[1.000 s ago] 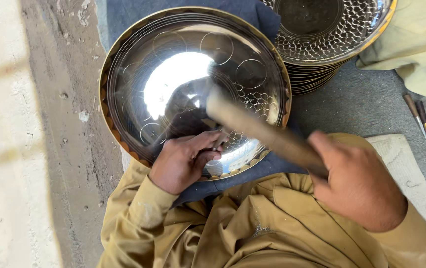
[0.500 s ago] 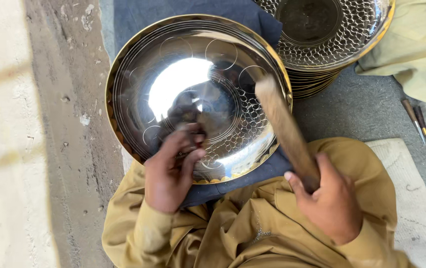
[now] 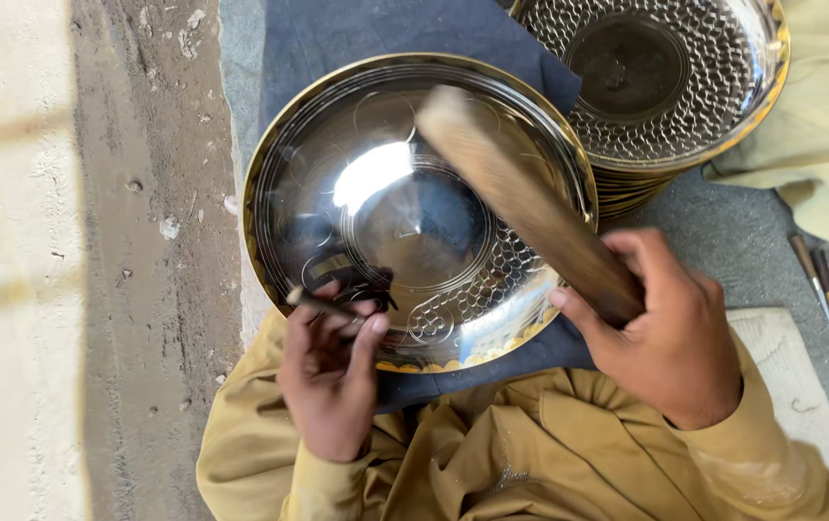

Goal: The person sits on the floor and uses a hammer and punch to create a decorative pattern on a metal plate. They repeatedly strike the punch against the plate's surface to form small indentations.

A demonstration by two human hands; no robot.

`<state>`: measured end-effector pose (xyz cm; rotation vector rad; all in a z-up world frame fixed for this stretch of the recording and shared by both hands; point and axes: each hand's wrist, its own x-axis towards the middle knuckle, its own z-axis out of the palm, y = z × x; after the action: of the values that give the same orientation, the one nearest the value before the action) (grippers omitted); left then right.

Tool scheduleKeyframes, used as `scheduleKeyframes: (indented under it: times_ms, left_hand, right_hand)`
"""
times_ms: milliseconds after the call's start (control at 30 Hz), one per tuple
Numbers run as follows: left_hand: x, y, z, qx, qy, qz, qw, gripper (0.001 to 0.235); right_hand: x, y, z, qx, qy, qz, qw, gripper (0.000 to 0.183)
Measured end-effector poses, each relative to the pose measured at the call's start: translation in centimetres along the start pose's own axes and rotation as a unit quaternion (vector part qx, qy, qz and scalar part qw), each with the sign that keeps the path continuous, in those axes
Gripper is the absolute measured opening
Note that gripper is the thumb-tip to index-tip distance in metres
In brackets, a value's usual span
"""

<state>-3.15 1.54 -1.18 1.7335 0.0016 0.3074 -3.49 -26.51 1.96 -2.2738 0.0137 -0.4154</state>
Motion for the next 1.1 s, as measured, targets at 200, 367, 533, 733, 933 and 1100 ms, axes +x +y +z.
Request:
scheduleKeyframes:
  times_ms: [200,367,533,733,933,1100]
  left_hand:
    - [-0.9,0.7,-2.2,-0.044,0.066,-0.09,0.993,0.054]
    - [-1.2,1.2,-1.1,-0.003,0.03,-0.094,0.995,0.053]
    - [-0.4,0.8,1.1,0.052,-0.016,-0.009,0.999,0.045]
    - [-0.1,0.7,2.2,0.136,-0.02,0.022,0.99,0.036]
    - [-0.2,0.7,2.3,0.164,0.001,0.039,0.986,0.029]
    - [-0.9,1.1,3.0,0.168,0.06,0.023,0.984,0.027]
  right_hand:
    - [-7.4,7.0,3.5,0.057,0.107,0.09,0.988,0.029]
    - [-11.1,11.6,5.0,0.078,0.112,0.107,0.985,0.026]
    - [-8.8,8.4,4.7,0.038,0.094,0.105,0.989,0.032]
    - [-1.8,1.9,-0.7,-0.103,0.028,-0.053,0.993,0.048]
    - [7.7,-9.7,-3.2,-0.192,-0.136,-0.225,0.945,0.036]
    - [10.8,-14.6,-1.6,-0.41,-0.331,-0.28,0.803,0.019]
